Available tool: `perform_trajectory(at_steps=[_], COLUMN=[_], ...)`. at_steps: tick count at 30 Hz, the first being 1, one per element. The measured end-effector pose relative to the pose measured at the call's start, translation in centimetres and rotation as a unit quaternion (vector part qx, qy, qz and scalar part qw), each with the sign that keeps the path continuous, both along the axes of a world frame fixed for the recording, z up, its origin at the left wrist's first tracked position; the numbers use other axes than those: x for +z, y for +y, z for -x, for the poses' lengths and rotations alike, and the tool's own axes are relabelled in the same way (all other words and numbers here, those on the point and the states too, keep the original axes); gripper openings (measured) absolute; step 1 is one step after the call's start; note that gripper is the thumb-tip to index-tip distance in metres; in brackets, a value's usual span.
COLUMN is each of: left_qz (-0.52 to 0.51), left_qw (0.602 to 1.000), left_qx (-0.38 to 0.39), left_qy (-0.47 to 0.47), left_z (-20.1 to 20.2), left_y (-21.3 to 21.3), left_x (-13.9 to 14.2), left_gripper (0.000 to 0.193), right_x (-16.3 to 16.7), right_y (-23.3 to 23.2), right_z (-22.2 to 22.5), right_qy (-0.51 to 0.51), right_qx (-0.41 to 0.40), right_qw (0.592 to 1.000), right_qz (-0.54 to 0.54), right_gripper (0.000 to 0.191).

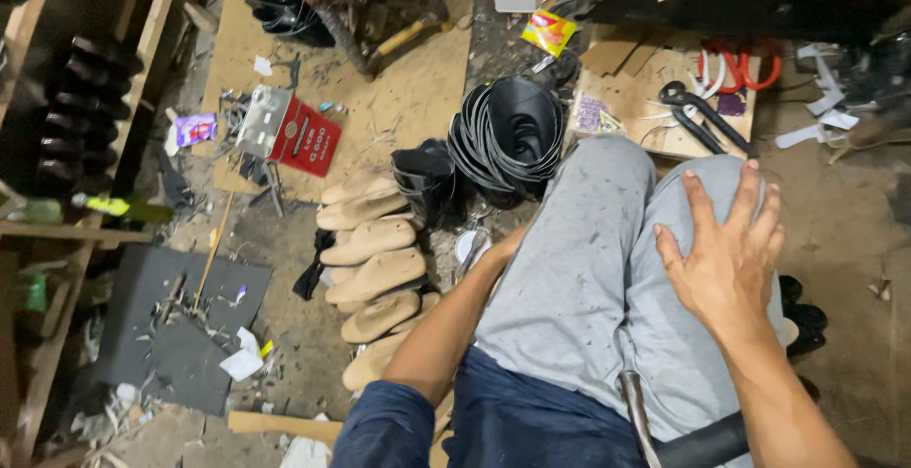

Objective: The person assembles a black high-heeled shoe by heating the shoe upper over a gas burner, fitting it onto a wooden shoe last, and securing the edges with a hammer and pliers. The person repeats this process for a second shoe.

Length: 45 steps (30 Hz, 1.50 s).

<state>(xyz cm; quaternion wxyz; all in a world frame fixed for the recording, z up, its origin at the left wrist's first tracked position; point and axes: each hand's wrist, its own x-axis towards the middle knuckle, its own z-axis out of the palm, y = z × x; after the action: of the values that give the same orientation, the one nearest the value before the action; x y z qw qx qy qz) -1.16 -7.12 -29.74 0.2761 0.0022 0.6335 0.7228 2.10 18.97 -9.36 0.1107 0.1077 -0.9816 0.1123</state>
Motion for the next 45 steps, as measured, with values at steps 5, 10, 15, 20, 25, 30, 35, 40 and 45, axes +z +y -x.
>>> perform_trajectory(at_steps=[5, 10, 15, 20, 25, 30, 35, 40, 45], left_qz=[0.217, 0.121, 0.076, 0.118, 0.037, 0.064, -0.145, -0.234, -0.187], left_qw=[0.971, 0.922, 0.819, 0.75, 0.679, 0.628, 0.63, 0.634, 0.602], left_qx=[-0.032, 0.32, 0.56, 0.651, 0.729, 0.761, 0.733, 0.656, 0.679], left_qy=[-0.099, -0.182, -0.1, -0.002, -0.085, -0.147, -0.215, -0.337, -0.376], left_z=[-8.8, -14.7, -18.9, -19.4, -18.5, -19.8, -21.4, -18.6, -14.6], left_y=[-4.7, -9.8, -16.5, -22.2, -27.2, -28.2, -25.1, -22.6, -21.9], left_x=[-0.4, -1.7, -2.0, -1.1, 0.2, -0.1, -2.2, -4.5, -4.0], left_gripper=[0.049, 0.032, 0.023, 0.019, 0.023, 0.032, 0.046, 0.053, 0.049], right_x=[-0.3, -0.7, -0.3, 0.5, 0.7, -0.5, -2.9, -4.3, -2.7], right_y=[-0.2, -0.6, -1.5, -2.6, -3.1, -2.5, -1.1, -0.5, -1.4], right_z=[-0.2, -0.2, -0.1, 0.0, 0.2, 0.4, 0.7, 0.8, 1.2], right_qy=[-0.006, -0.007, -0.009, -0.02, -0.022, -0.011, -0.067, -0.071, -0.003], right_qx=[0.01, 0.03, 0.034, 0.022, 0.028, 0.047, 0.036, 0.028, 0.046], right_qw=[1.0, 0.999, 0.999, 0.999, 0.999, 0.999, 0.997, 0.997, 0.996], right_qz=[0.012, -0.012, -0.021, -0.036, -0.026, -0.026, 0.008, -0.027, -0.073], right_gripper=[0.07, 0.066, 0.065, 0.066, 0.062, 0.063, 0.065, 0.066, 0.065])
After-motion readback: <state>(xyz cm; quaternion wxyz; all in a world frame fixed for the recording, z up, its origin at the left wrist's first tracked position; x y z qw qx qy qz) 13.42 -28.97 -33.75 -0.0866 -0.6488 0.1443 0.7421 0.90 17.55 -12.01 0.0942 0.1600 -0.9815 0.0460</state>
